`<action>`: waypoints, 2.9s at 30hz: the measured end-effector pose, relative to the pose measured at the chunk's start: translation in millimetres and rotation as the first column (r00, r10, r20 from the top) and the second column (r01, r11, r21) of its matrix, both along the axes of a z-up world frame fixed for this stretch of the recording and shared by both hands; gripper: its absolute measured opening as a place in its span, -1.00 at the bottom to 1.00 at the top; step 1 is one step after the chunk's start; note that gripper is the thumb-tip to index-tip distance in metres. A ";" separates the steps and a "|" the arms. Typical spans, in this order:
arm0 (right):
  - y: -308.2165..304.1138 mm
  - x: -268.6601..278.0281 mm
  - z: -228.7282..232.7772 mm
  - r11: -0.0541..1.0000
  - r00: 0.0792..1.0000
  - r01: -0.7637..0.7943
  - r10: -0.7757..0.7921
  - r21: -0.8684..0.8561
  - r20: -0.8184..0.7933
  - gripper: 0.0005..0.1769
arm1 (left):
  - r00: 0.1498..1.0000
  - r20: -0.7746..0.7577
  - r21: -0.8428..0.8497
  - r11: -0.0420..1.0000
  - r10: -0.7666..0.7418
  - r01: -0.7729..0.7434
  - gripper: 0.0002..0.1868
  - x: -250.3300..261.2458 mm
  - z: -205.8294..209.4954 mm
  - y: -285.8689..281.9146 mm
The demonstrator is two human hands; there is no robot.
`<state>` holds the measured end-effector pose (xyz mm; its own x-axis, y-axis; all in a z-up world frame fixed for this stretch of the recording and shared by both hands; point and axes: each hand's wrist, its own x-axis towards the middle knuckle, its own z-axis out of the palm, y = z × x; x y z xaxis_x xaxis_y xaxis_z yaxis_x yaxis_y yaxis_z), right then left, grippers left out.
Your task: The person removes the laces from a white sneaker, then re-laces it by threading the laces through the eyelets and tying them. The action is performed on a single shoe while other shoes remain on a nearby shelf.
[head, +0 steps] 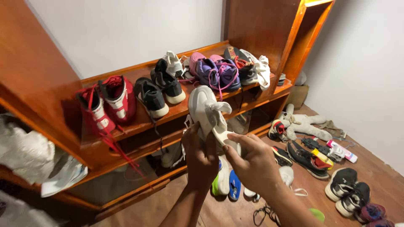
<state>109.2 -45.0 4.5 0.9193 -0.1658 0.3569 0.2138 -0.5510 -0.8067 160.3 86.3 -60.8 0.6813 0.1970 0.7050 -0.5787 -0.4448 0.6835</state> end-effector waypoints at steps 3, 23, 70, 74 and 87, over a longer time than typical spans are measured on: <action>5.9 31.1 -15.3 0.980 0.995 -0.095 0.092 0.173 0.028 -0.60 | 0.998 -0.065 -0.051 0.999 -0.020 0.016 -0.51 33.8 -4.7 3.5; 18.9 175.6 -54.2 0.977 0.990 -0.016 0.046 0.211 -0.136 -0.57 | 0.943 -0.247 -0.418 0.903 -0.223 0.104 -0.52 181.6 -44.1 8.5; 6.6 166.4 -49.4 0.966 0.991 0.017 0.017 -0.258 0.130 -0.83 | 0.907 -0.317 -0.406 0.904 -0.277 0.134 -0.48 150.6 -46.1 -6.8; 0.8 170.2 -44.9 0.942 0.975 0.073 0.002 -0.328 0.222 -0.84 | 0.945 -0.312 -0.142 0.988 -0.101 0.059 -0.53 145.6 -48.6 -11.3; -24.4 166.3 -44.7 0.845 0.951 -0.112 0.244 -0.523 0.191 -0.09 | 0.894 -0.368 -0.345 0.930 -0.257 0.126 -0.38 136.2 -33.5 -15.2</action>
<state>275.5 -69.4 -40.1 0.7893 0.2544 0.5588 0.4983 -0.7971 -0.3409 296.6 71.1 -94.3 0.9373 0.1926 0.2906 -0.2789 -0.0858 0.9565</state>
